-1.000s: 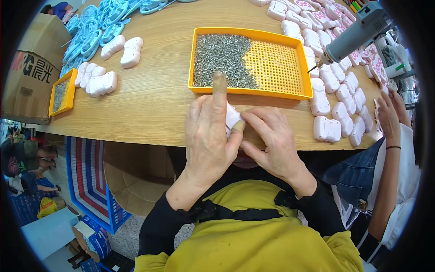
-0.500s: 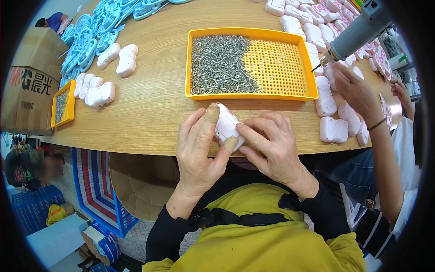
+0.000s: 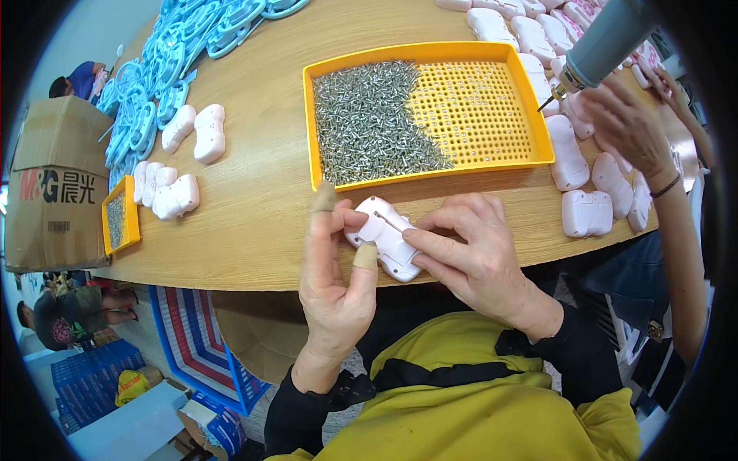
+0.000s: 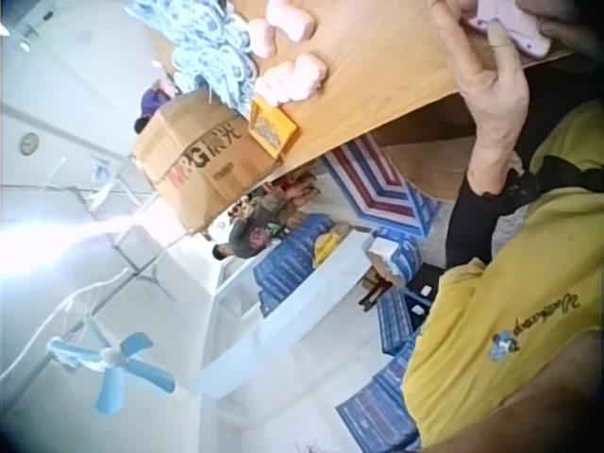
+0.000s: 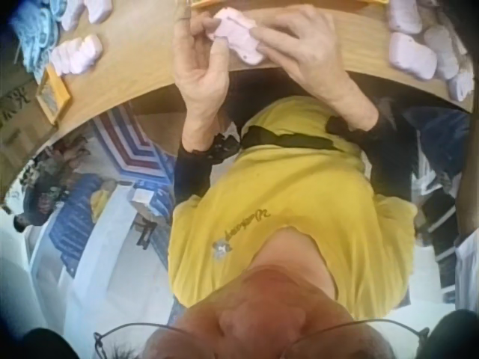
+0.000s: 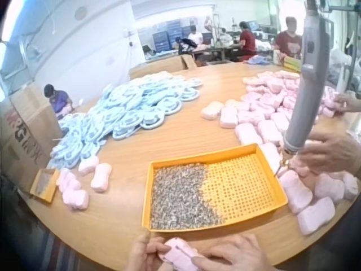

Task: Manually assemble small plastic housings using an electric screwdriver and organized components.

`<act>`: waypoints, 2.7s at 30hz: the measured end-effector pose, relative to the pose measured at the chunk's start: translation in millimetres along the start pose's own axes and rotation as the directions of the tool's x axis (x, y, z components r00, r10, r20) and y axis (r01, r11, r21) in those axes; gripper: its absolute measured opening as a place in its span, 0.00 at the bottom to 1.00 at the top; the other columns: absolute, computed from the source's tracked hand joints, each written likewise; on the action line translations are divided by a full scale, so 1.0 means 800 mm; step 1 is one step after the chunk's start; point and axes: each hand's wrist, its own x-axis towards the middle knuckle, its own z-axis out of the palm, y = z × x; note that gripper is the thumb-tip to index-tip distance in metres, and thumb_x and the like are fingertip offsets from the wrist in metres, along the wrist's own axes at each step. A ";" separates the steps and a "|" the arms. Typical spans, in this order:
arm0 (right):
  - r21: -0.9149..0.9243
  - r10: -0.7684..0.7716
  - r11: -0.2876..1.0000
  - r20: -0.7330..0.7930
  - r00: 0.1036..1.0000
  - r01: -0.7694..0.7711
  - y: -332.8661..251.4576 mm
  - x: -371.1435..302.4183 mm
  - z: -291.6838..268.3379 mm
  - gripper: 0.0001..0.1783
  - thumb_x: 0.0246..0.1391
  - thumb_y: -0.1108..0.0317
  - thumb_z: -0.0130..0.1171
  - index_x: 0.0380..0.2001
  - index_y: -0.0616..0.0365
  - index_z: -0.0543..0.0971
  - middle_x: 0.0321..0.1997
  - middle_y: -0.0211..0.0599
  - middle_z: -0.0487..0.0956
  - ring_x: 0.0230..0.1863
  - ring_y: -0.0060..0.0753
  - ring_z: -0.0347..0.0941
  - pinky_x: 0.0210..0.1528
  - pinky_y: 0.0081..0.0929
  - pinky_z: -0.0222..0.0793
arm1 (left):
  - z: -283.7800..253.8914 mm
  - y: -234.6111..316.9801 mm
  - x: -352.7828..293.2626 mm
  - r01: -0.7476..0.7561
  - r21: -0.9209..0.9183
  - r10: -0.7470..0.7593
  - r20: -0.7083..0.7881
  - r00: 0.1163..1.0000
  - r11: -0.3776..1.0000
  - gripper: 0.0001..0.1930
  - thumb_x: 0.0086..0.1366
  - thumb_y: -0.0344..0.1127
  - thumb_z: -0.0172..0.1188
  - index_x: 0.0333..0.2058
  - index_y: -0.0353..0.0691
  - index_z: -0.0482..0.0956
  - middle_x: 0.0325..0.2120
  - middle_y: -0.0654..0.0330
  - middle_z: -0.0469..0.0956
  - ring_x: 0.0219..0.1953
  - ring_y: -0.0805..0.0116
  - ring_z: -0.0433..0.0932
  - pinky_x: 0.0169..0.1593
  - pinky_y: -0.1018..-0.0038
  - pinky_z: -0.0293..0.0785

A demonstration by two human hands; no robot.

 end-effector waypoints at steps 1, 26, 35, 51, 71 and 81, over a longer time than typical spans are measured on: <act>-0.035 -0.025 0.999 0.008 1.000 0.025 0.001 -0.001 0.000 0.19 0.41 0.62 0.69 0.40 0.50 0.82 0.38 0.28 0.75 0.44 0.37 0.70 0.47 0.39 0.61 | -0.002 0.000 0.002 0.001 0.005 -0.001 0.008 1.000 1.000 0.36 0.62 0.15 0.51 0.67 0.29 0.49 0.48 0.52 0.70 0.58 0.60 0.68 0.64 0.65 0.60; -0.027 -0.078 0.997 0.036 0.996 0.079 -0.012 0.005 -0.028 0.22 0.36 0.63 0.70 0.40 0.55 0.80 0.42 0.35 0.75 0.47 0.40 0.70 0.49 0.40 0.62 | -0.018 -0.003 -0.013 -0.482 0.596 0.374 0.305 0.876 0.642 0.31 0.55 0.29 0.68 0.59 0.37 0.69 0.45 0.51 0.73 0.43 0.53 0.73 0.47 0.62 0.71; -0.034 -0.099 0.994 0.065 0.993 0.101 -0.002 0.005 -0.030 0.24 0.39 0.71 0.69 0.44 0.60 0.78 0.46 0.41 0.74 0.47 0.44 0.70 0.47 0.38 0.69 | -0.002 -0.011 -0.035 -0.478 0.529 0.443 0.202 0.873 0.701 0.35 0.54 0.32 0.70 0.61 0.38 0.66 0.46 0.51 0.73 0.45 0.52 0.73 0.48 0.61 0.71; 0.047 0.011 0.999 0.132 0.991 -0.018 -0.008 0.017 -0.034 0.20 0.45 0.74 0.65 0.44 0.61 0.77 0.32 0.41 0.73 0.34 0.45 0.70 0.37 0.36 0.69 | 0.009 -0.017 -0.034 -0.410 0.482 0.435 0.064 0.898 0.774 0.42 0.52 0.26 0.69 0.65 0.35 0.58 0.46 0.49 0.72 0.46 0.54 0.73 0.49 0.63 0.73; 0.032 0.109 0.993 0.086 0.990 -0.112 -0.009 0.014 -0.026 0.20 0.43 0.73 0.68 0.44 0.61 0.80 0.33 0.40 0.73 0.33 0.39 0.74 0.35 0.33 0.71 | 0.014 -0.014 -0.027 -0.413 0.478 0.438 0.063 0.897 0.776 0.40 0.57 0.26 0.65 0.66 0.34 0.55 0.41 0.50 0.78 0.45 0.51 0.76 0.50 0.60 0.73; 0.067 0.075 0.994 0.103 0.992 -0.082 0.003 0.010 -0.027 0.18 0.43 0.71 0.70 0.40 0.58 0.81 0.35 0.40 0.73 0.33 0.40 0.74 0.35 0.33 0.72 | 0.008 -0.020 -0.030 -0.477 0.504 0.489 0.119 0.864 0.720 0.37 0.56 0.24 0.65 0.64 0.39 0.61 0.42 0.51 0.78 0.45 0.46 0.76 0.49 0.58 0.74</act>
